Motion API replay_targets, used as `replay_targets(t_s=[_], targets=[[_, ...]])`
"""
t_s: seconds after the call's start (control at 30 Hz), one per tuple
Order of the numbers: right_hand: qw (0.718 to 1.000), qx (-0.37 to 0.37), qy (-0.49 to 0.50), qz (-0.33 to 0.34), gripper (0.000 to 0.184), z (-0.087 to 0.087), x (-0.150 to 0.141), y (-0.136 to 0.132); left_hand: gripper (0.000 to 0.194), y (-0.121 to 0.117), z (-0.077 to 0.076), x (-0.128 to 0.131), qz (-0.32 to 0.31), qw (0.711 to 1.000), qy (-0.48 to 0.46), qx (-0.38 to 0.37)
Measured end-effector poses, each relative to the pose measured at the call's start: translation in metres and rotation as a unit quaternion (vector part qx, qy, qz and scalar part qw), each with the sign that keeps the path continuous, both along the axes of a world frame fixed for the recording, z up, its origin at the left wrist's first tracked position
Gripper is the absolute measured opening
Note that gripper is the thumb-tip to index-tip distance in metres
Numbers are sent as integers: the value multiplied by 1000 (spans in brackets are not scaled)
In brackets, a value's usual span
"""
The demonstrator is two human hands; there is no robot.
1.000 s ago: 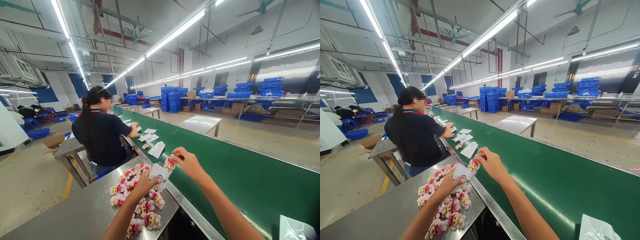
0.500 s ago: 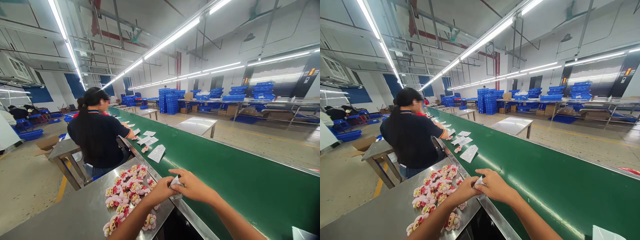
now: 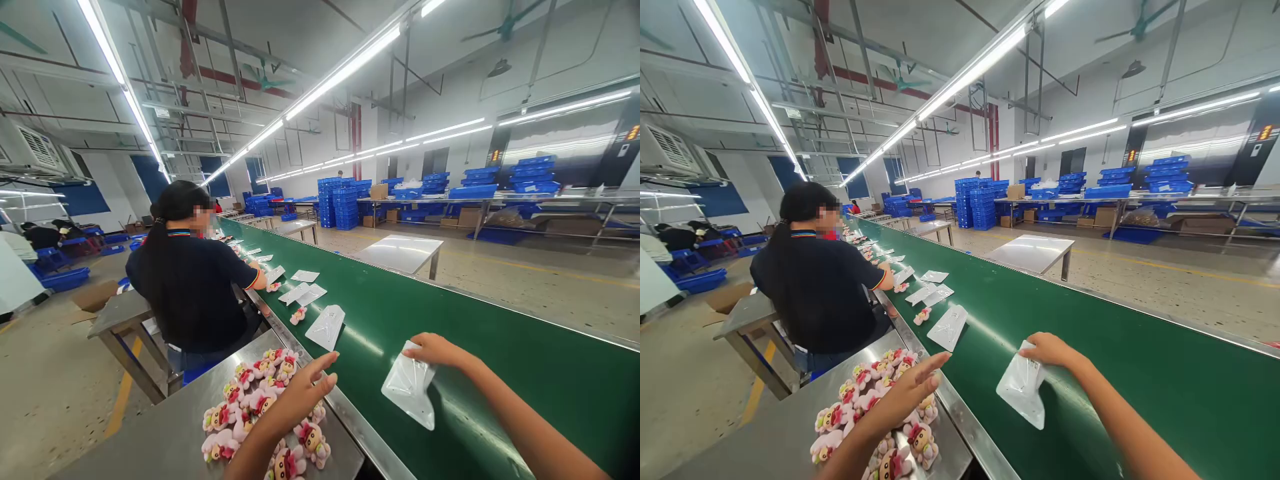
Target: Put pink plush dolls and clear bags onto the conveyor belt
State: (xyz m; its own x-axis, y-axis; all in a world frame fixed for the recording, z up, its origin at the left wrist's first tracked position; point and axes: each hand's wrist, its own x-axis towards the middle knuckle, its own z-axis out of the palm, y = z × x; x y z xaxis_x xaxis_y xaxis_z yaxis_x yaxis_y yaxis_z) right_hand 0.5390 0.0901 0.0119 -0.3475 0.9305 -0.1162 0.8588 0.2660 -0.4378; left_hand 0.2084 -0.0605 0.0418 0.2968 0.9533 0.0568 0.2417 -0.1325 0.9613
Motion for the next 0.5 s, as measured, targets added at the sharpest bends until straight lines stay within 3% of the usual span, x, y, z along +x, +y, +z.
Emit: replay_targets(t_s=[0.1,0.23,0.4,0.5], targets=[[993,77,-73,-57,27,17,-22,35,53,-5,2,-6,-5,999,47,-7],[990,134,-42,-20,32,33,-108,78,51,-10,9,-4,-12,996,85,-18],[995,96,-28,21,41,12,-236,123,52,-6,-4,-12,-7,996,91,9],[997,67,-32,22,51,-7,-282,139,52,-1,-15,-32,-29,994,103,28]])
